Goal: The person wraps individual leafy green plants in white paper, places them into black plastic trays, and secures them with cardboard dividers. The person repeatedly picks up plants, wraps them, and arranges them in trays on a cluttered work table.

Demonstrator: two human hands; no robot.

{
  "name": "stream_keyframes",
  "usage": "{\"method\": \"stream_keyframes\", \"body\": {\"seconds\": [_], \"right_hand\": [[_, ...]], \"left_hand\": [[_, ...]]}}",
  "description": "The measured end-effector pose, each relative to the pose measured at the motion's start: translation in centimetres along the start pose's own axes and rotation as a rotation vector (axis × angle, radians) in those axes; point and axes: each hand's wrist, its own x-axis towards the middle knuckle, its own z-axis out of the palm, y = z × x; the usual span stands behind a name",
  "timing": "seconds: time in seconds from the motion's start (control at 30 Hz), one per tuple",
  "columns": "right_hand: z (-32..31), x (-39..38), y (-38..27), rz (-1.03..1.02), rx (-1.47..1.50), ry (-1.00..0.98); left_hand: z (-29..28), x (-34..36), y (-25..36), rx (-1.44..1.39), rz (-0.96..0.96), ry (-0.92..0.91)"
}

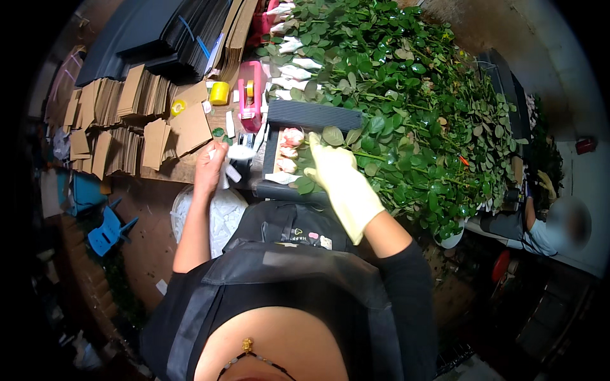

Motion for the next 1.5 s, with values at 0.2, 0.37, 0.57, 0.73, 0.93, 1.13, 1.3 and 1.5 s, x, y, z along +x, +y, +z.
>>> {"method": "stream_keyframes", "body": {"seconds": [0.2,0.37,0.57,0.73,0.93,1.13,1.3,1.5], "right_hand": [[-3.7,-3.6,0.3,-0.354,0.528,0.237],[-2.3,-1.9,-1.3,-0.323,0.165,-0.068],[-1.8,-0.1,-2.5,-0.245,-0.104,-0.208],[-0.9,0.6,-3.2,-0.281,-0.137,-0.231],[-1.1,0.2,-3.6,-0.316,-0.147,-0.239],[-2.0,1.1,-5.5,-0.389,-0.374,-0.384],[-3.8,0.8,-6.2,-0.479,-0.312,-0.297],[-4.5,0.3,-4.1,-0.435,-0.127,-0.195]], "left_hand": [[1.7,-1.4,-0.4,0.661,-0.032,-0.4],[3.6,1.6,0.3,0.791,-0.18,-0.795],[4.9,-0.4,-2.0,0.433,-0.267,-0.482],[5.7,-3.3,-3.7,-0.154,-0.296,-0.116],[-7.8,-8.0,-6.3,0.162,-0.417,0.138],[-10.0,-9.9,-3.7,1.394,-0.223,-0.114],[2.4,-1.6,-3.3,0.585,0.164,-0.174],[5.0,1.3,-4.6,0.636,0.127,-0.595]]}}
